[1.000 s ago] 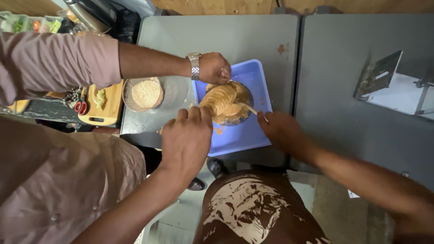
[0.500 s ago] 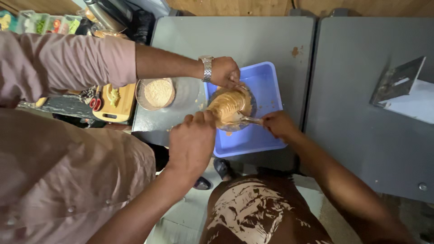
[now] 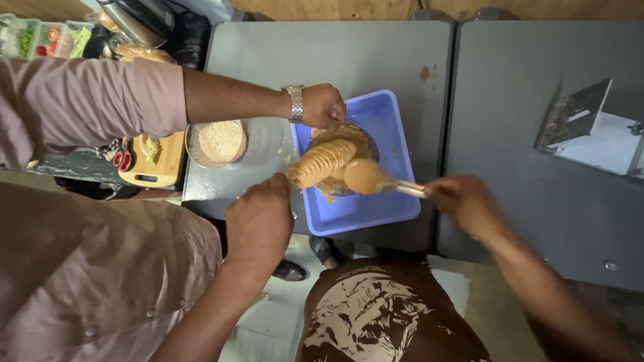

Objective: The person applies a orange-colored batter to a spiral-cut potato on a skewer using a spoon, and then coats it with a dry seasoning powder from a bowl by hand.

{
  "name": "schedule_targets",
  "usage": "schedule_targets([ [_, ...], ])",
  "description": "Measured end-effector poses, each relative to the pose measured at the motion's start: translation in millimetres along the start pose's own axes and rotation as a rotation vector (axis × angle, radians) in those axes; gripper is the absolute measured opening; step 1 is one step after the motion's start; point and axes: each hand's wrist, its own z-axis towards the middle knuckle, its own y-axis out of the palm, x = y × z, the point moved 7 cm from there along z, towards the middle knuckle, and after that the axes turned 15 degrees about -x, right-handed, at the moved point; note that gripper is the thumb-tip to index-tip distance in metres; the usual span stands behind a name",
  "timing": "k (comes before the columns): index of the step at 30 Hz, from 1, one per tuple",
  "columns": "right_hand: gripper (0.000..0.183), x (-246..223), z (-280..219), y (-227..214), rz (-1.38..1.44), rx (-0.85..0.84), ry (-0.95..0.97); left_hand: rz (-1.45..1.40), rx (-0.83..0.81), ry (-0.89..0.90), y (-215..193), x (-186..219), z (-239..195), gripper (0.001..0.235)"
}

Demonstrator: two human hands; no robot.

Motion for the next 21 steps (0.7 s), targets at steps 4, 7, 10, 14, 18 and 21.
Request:
schedule_targets([
  [4,0.027,-50,-43,-27,-0.133,0.12,-0.079,-0.044,-0.112,-0.06,8,-4,1,0.006],
  [7,0.025,-104,-81,-37,-0.232,0.262,-0.49,-0.084,-0.055,-0.017,3,1,1,0.008],
  [10,0.023,-126,-95,-29,-0.259,0.295,-0.49,-0.1,-0.085,-0.032,3,2,2,0.003],
  [14,0.015,-159,-113,-11,-0.475,0.342,-0.813,-0.106,-0.086,-0.047,1,5,2,0.002],
  [18,0.018,-165,-130,-6,-0.644,0.481,-0.936,-0.111,-0.076,-0.049,-1,6,1,0.002],
  [21,0.018,-164,-131,-6,-0.684,0.499,-0.937,-0.109,-0.097,-0.054,1,8,5,0.004],
])
